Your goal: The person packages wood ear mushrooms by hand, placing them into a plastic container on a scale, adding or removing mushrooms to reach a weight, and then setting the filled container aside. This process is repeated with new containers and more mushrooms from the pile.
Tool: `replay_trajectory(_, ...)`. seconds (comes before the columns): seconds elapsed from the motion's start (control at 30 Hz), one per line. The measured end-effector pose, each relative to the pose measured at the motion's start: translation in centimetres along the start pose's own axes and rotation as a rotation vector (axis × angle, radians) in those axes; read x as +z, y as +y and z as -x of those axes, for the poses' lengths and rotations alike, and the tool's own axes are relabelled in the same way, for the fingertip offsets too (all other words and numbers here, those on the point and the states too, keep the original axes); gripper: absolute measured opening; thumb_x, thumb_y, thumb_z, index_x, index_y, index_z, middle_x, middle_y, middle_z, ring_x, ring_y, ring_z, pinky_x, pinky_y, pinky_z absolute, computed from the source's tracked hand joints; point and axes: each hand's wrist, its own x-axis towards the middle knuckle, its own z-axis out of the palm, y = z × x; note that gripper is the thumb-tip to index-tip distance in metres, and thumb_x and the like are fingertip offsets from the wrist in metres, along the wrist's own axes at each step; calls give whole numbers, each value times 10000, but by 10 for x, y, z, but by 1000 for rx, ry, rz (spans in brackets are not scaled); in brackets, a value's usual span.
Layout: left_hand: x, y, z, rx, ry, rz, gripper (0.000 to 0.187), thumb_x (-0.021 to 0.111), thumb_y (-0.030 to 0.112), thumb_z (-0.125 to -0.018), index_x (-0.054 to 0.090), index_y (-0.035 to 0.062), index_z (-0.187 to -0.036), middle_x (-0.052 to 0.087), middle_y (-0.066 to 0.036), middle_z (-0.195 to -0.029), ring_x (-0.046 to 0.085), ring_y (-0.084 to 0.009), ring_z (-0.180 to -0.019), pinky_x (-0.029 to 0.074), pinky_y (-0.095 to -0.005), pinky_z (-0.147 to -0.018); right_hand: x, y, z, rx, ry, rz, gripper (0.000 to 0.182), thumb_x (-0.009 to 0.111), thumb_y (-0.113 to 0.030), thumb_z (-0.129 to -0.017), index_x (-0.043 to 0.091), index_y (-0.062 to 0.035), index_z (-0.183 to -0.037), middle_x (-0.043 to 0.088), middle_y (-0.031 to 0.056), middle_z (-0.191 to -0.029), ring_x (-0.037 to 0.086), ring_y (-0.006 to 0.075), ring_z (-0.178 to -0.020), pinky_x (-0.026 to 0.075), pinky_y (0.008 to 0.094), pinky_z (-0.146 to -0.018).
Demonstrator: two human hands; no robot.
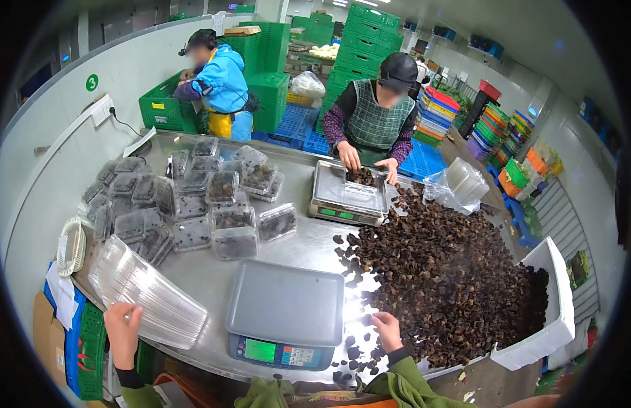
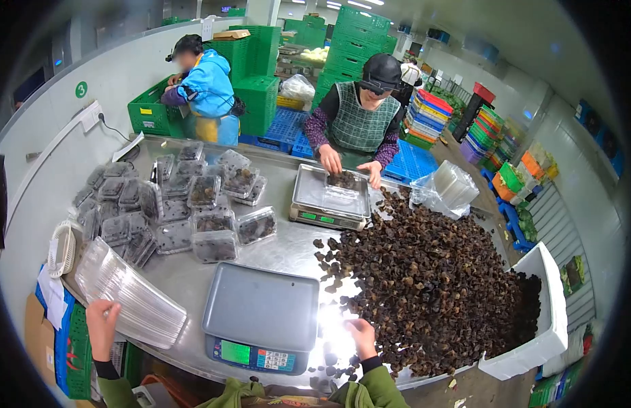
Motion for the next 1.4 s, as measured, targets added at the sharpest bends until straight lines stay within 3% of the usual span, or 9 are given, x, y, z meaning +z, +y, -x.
replay_trajectory(0.2, -6, -1, -3, -175, -197, 364, 197, 733, 98, -778, 659, -84, -769, 616, -155, -696, 607, -258, -684, 444, -351, -652, 4, -5, 0, -2, -65, -80, 234, 663, -124, -910, 643, 1, -1107, 684, 38, -968, 638, 118, -857, 502, 262, -739)
replay_trajectory(0.3, -11, -21, -12, -222, -364, 384, 208, 722, 128, -815, 692, -77, -815, 622, -131, -694, 600, -192, -669, 441, -330, -633, 10, 17, -18, -298, -194, 97, 255, 684, -129, -902, 657, 17, -1109, 685, 27, -923, 610, 92, -802, 505, 254, -713)
replay_trajectory(0.67, -6, -16, -6, -203, -248, 509, 139, 729, 74, -780, 707, -60, -808, 610, -114, -663, 581, -189, -617, 425, -320, -583, 10, -11, -2, -442, -236, 464, 277, 693, -180, -887, 685, 5, -1093, 727, 85, -971, 674, 158, -854, 526, 297, -772)
replay_trajectory(1.03, 15, -12, 8, -139, -39, 307, 129, 651, 58, -816, 642, -71, -814, 568, -172, -697, 566, -301, -635, 433, -385, -611, 6, -4, 18, -267, -256, 431, 286, 679, -182, -887, 681, -8, -1114, 726, 90, -940, 690, 152, -801, 540, 286, -722)
replay_trajectory(1.1, 18, -33, 5, -48, 176, 9, 168, 603, 67, -878, 626, -53, -993, 579, -186, -806, 563, -326, -703, 449, -400, -671, -3, 37, 11, -298, -172, 416, 301, 693, -185, -862, 679, -13, -1109, 709, 97, -945, 688, 197, -816, 540, 312, -729)
replay_trajectory(1.23, -21, -77, -32, -299, 578, 174, 255, 523, 163, -1018, 604, -31, -1161, 633, -171, -1077, 611, -274, -950, 472, -360, -878, -24, 90, 16, -341, 244, 676, 456, 751, -196, -740, 619, -22, -1140, 577, 188, -1099, 575, 330, -1011, 491, 392, -873)
replay_trajectory(1.33, -27, -54, -40, -257, 606, 211, 307, 526, 195, -1024, 610, -54, -1183, 640, -165, -1181, 610, -253, -1063, 460, -339, -961, -24, 96, 41, -294, 613, 767, 763, 792, -230, -724, 446, -6, -1366, 420, 261, -1326, 445, 407, -1250, 383, 498, -1028)
replay_trajectory(1.37, -22, -35, -38, -237, 505, -101, 302, 547, 182, -1014, 628, -49, -1191, 642, -174, -1202, 617, -250, -1086, 478, -347, -960, -27, 92, 51, -260, 535, 442, 876, 829, -289, -701, 405, -24, -1419, 345, 234, -1427, 361, 403, -1341, 317, 527, -1089)
replay_trajectory(1.4, -1, -25, -38, -120, 411, 217, 292, 578, 176, -998, 644, -41, -1183, 644, -184, -1198, 621, -259, -1075, 481, -339, -953, -30, 92, 63, -277, 559, 357, 969, 853, -324, -659, 368, -58, -1454, 303, 203, -1475, 306, 406, -1370, 270, 551, -1109)
